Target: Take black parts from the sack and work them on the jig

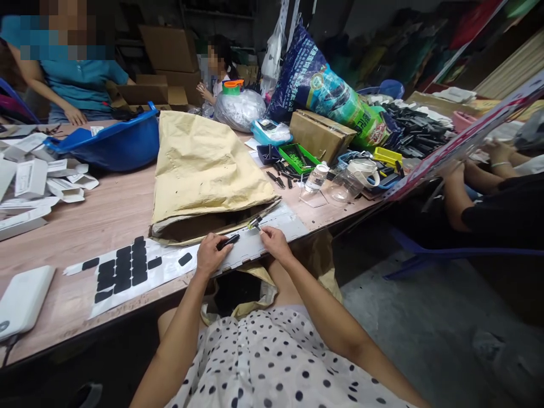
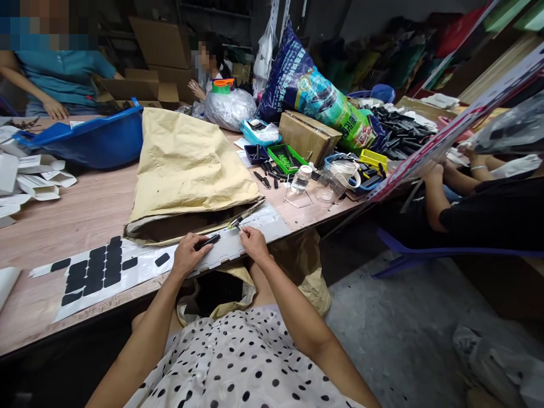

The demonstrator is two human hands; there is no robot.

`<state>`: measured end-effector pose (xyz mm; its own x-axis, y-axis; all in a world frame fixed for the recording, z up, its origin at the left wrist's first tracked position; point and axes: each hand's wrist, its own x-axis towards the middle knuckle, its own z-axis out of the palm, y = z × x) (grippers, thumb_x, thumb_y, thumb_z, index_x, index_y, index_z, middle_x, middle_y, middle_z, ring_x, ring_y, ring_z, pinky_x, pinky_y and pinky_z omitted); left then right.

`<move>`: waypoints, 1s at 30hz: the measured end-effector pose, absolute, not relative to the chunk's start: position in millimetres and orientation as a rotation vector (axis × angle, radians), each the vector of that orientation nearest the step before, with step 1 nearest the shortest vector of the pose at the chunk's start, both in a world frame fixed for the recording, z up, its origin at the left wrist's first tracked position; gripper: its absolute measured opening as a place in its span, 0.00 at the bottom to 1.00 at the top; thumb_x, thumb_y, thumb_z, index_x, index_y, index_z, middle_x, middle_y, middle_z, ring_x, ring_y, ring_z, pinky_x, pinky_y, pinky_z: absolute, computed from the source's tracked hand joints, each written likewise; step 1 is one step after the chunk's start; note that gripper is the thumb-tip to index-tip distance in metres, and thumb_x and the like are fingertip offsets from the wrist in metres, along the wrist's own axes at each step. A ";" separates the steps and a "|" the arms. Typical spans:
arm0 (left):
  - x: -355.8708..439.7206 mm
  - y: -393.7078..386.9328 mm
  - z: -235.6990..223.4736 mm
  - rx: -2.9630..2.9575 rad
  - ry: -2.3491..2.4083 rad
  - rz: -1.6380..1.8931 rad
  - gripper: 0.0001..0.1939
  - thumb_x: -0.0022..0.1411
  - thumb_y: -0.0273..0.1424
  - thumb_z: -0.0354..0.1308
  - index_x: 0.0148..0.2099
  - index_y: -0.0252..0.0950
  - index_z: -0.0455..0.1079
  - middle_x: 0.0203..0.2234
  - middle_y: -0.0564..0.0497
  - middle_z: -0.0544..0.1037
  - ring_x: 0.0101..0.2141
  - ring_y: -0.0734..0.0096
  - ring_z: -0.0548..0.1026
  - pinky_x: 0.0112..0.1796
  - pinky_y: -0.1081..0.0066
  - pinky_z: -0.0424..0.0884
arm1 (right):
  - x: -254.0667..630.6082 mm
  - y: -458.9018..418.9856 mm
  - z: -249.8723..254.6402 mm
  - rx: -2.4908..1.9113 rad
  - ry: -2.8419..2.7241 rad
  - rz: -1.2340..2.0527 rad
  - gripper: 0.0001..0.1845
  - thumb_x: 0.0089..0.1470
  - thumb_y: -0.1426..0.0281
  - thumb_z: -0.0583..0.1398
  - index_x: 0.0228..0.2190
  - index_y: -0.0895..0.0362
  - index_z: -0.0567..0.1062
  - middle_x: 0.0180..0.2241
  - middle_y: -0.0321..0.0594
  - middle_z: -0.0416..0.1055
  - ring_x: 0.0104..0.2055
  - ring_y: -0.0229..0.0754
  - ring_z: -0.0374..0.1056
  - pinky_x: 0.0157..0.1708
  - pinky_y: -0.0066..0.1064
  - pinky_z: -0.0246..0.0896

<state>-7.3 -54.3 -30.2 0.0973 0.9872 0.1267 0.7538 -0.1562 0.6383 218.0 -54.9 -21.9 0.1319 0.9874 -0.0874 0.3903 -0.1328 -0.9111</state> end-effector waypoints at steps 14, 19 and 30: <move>-0.8 -51.8 -30.7 1.864 1.717 0.747 0.11 0.55 0.33 0.62 0.42 0.43 0.80 0.35 0.52 0.77 0.42 0.64 0.75 0.46 0.67 0.70 | 184.3 -81.8 -5.7 -1.549 -1.890 0.506 0.19 0.59 0.71 0.55 0.50 0.54 0.78 0.43 0.44 0.77 0.47 0.45 0.72 0.50 0.34 0.66; 0.8 -51.5 -30.0 1.827 1.746 0.745 0.11 0.54 0.33 0.63 0.41 0.44 0.81 0.35 0.53 0.77 0.43 0.63 0.74 0.45 0.67 0.70 | 180.0 -87.8 -3.3 -1.538 -1.996 0.435 0.22 0.60 0.72 0.54 0.53 0.49 0.76 0.43 0.40 0.76 0.45 0.43 0.71 0.47 0.30 0.67; 6.7 -52.5 -19.2 1.863 1.820 0.683 0.08 0.55 0.33 0.62 0.36 0.46 0.82 0.33 0.53 0.77 0.40 0.63 0.74 0.44 0.67 0.70 | 174.5 -89.9 1.6 -1.588 -2.138 0.332 0.24 0.63 0.72 0.53 0.56 0.44 0.74 0.38 0.40 0.73 0.40 0.41 0.70 0.40 0.26 0.65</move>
